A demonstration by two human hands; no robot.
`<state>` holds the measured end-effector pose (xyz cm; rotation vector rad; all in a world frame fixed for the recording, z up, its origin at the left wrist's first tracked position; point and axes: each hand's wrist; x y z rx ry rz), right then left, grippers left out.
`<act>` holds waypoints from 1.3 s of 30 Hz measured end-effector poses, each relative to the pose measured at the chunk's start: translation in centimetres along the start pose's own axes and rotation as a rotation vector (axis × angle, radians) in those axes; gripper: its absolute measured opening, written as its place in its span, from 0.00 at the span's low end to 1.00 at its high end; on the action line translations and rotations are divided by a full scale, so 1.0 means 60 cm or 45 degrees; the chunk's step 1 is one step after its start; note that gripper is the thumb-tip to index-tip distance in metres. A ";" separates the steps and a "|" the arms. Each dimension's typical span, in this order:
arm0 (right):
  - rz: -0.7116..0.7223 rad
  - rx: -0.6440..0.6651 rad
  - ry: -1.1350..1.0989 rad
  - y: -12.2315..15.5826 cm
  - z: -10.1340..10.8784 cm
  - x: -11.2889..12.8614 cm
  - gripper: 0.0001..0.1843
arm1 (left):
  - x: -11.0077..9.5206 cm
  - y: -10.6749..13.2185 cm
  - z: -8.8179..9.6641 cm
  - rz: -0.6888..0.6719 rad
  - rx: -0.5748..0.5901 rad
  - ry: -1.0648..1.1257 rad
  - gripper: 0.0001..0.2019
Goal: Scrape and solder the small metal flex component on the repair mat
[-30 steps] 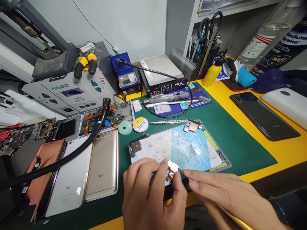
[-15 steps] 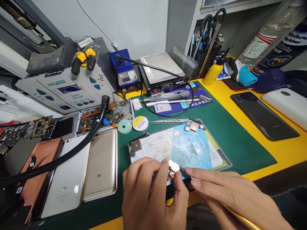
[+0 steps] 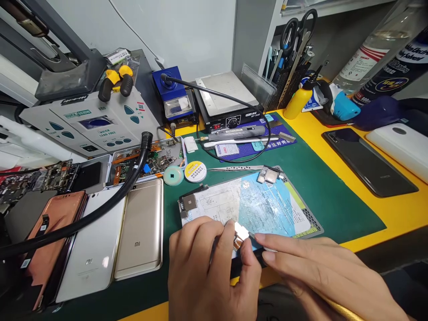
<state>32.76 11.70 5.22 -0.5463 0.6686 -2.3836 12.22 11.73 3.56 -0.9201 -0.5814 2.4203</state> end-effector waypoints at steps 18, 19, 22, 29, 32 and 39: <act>-0.037 -0.048 -0.065 0.018 -0.017 0.003 0.15 | 0.003 -0.004 0.001 0.003 0.014 0.029 0.13; -0.040 -0.056 -0.052 0.018 -0.019 0.005 0.15 | 0.002 -0.003 0.000 0.004 0.008 0.016 0.13; -0.054 -0.079 -0.037 0.018 -0.023 0.012 0.15 | -0.002 -0.001 -0.001 0.005 -0.014 -0.017 0.13; -0.077 -0.045 -0.109 0.016 -0.021 0.006 0.17 | 0.001 -0.001 -0.001 -0.005 -0.017 -0.011 0.14; -0.073 -0.051 -0.179 0.018 -0.021 0.001 0.18 | 0.005 -0.002 0.003 0.006 0.015 0.021 0.14; -0.072 -0.036 -0.244 0.018 -0.021 -0.004 0.18 | 0.011 -0.011 0.010 0.002 0.074 0.065 0.13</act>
Point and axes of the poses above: each hand's wrist, its own y-axis away from the middle knuckle, its own z-axis out of the back of the hand, x = y × z, and after that the axes turned 14 degrees about y, right-handed
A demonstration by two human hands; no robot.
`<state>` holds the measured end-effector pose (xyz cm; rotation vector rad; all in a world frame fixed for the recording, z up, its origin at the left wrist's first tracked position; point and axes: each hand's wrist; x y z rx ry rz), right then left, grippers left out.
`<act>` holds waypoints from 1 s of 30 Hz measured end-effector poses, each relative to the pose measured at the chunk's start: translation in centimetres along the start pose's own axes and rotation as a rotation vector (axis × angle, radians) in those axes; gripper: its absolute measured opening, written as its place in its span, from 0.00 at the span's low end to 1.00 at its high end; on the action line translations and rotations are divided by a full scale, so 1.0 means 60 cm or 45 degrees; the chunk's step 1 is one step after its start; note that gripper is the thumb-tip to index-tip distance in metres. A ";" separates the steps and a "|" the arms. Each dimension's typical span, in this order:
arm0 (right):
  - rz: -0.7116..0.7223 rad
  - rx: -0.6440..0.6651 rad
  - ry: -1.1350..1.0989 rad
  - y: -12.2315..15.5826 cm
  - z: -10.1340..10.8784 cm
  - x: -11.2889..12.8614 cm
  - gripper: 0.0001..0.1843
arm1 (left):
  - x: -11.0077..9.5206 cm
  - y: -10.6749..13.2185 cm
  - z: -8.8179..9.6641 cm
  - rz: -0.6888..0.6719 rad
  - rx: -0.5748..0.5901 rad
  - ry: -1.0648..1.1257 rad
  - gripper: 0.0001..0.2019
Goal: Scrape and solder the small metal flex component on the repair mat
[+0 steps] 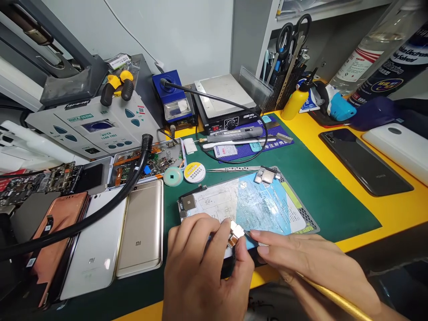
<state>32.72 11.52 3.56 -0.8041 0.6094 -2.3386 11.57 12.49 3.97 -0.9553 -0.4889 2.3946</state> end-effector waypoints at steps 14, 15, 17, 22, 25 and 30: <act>-0.095 -0.115 0.075 0.015 -0.024 0.014 0.18 | -0.013 0.012 -0.013 0.031 -0.100 -0.035 0.14; -0.134 -0.121 0.066 0.015 -0.023 0.014 0.18 | -0.013 0.012 -0.013 0.037 -0.095 -0.028 0.14; -0.214 -0.136 0.061 0.015 -0.018 0.015 0.17 | -0.012 0.010 -0.011 0.049 -0.068 -0.018 0.14; -0.200 -0.119 0.037 0.012 -0.006 0.018 0.16 | -0.009 0.011 -0.008 0.067 -0.041 -0.027 0.13; -0.165 -0.124 0.028 0.012 -0.002 0.017 0.16 | -0.010 0.012 -0.009 0.068 -0.052 -0.038 0.13; -0.107 -0.117 0.059 0.012 -0.005 0.013 0.15 | -0.010 0.010 -0.009 0.064 -0.058 -0.043 0.12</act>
Point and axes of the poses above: each hand's wrist, its own y-axis away from the middle knuckle, its own z-axis out of the back of the hand, x = y × z, and after that the axes turned 14 degrees about y, right-handed
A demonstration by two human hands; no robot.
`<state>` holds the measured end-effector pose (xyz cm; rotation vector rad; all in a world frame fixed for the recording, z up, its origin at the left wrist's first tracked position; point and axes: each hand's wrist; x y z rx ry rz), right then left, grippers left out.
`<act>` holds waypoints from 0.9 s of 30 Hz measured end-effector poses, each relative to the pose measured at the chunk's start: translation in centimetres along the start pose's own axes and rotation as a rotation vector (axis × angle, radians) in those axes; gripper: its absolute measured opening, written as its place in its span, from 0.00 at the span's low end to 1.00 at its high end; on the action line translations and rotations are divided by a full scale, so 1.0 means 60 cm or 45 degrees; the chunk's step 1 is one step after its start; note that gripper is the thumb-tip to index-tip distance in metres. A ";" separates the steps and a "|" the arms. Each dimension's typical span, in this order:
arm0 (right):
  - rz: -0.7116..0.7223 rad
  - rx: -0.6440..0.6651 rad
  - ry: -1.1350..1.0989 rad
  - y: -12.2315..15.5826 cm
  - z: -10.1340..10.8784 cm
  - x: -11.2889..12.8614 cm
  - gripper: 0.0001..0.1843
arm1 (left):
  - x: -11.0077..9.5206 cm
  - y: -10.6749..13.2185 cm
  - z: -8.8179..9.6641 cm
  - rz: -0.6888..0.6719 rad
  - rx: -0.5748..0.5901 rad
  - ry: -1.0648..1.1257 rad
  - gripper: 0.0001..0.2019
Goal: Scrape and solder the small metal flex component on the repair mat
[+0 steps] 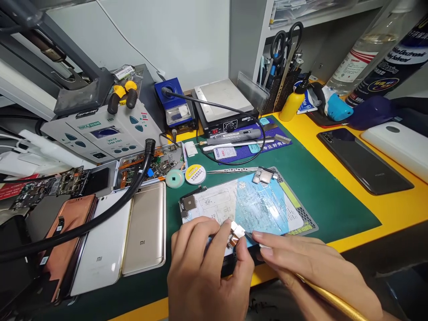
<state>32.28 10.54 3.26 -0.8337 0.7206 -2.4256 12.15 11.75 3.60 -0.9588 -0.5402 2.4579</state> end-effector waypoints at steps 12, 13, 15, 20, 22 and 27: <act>0.066 0.001 0.109 -0.009 0.000 0.009 0.16 | -0.010 0.000 -0.009 0.021 -0.057 -0.053 0.11; 0.062 -0.001 0.113 -0.008 -0.001 0.009 0.16 | -0.010 0.000 -0.010 0.018 -0.054 -0.057 0.11; 0.050 -0.011 0.118 -0.006 -0.005 0.011 0.16 | -0.008 0.001 -0.010 0.008 -0.060 -0.062 0.11; -0.007 -0.040 0.089 -0.004 -0.013 0.013 0.15 | -0.008 0.004 -0.014 -0.022 -0.086 -0.057 0.12; -0.043 -0.033 0.101 -0.004 -0.011 0.012 0.14 | -0.009 0.004 -0.014 -0.012 -0.103 -0.055 0.11; -0.202 -0.103 0.084 0.005 -0.007 0.012 0.13 | -0.006 0.000 0.002 0.003 -0.142 -0.075 0.11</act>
Point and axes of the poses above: each hand's wrist, its own y-axis away from the middle knuckle, its own z-axis out of the back of the hand, x = y × z, and after that the axes turned 14 degrees about y, right-handed
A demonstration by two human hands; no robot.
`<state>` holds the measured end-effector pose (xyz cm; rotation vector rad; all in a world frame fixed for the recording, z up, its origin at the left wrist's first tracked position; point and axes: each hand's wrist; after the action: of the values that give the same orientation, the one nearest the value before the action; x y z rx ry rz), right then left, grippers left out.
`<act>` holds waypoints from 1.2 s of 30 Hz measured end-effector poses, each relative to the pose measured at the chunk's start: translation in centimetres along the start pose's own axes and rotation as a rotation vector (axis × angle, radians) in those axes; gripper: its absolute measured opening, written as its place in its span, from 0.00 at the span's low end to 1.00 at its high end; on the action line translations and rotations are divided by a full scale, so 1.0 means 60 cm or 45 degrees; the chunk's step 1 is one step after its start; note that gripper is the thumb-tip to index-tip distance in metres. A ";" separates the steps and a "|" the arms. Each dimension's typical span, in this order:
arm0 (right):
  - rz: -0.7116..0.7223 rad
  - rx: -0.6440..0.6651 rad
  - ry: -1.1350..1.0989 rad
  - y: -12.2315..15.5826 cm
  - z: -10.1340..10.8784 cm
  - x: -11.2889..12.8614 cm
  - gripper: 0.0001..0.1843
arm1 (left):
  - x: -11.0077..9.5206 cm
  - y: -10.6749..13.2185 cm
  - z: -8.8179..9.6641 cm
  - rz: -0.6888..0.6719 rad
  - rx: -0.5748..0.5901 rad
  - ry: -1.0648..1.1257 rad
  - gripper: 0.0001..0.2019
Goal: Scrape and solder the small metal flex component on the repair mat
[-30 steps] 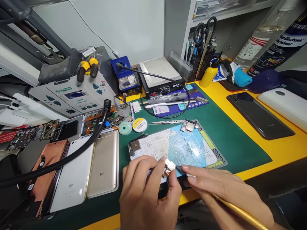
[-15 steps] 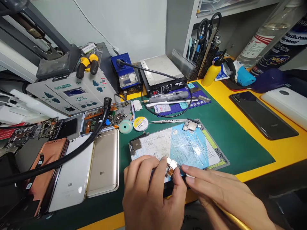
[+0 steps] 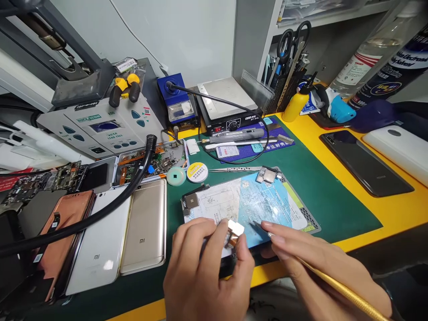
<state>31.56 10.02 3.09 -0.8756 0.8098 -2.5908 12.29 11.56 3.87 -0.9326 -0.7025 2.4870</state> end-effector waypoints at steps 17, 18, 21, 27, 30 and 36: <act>-0.929 -0.075 -0.584 -0.005 -0.016 0.016 0.05 | 0.031 -0.007 0.031 -0.172 0.147 -0.184 0.11; -0.947 -0.073 -0.597 -0.004 -0.017 0.016 0.06 | 0.030 -0.009 0.031 -0.168 0.149 -0.179 0.11; -1.001 -0.065 -0.653 -0.001 -0.016 0.017 0.08 | 0.023 -0.013 0.027 -0.155 0.151 -0.161 0.15; -1.076 -0.053 -0.824 0.002 -0.010 0.011 0.11 | -0.003 -0.022 0.010 -0.170 0.272 -0.051 0.16; -1.078 -0.063 -0.883 0.000 -0.009 0.008 0.10 | -0.012 -0.025 0.007 -0.157 0.302 -0.031 0.14; -1.060 -0.070 -0.935 0.000 -0.007 0.007 0.09 | -0.020 -0.023 0.008 -0.150 0.330 0.013 0.16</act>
<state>30.96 10.03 3.03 -2.3764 0.3181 -2.4495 13.08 11.89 5.56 -0.7844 -0.4054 2.3950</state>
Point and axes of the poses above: each hand's wrist, its own y-axis away from the middle knuckle, its own z-axis out of the back of the hand, x = y × z, and after that the axes turned 14 degrees about y, right-handed
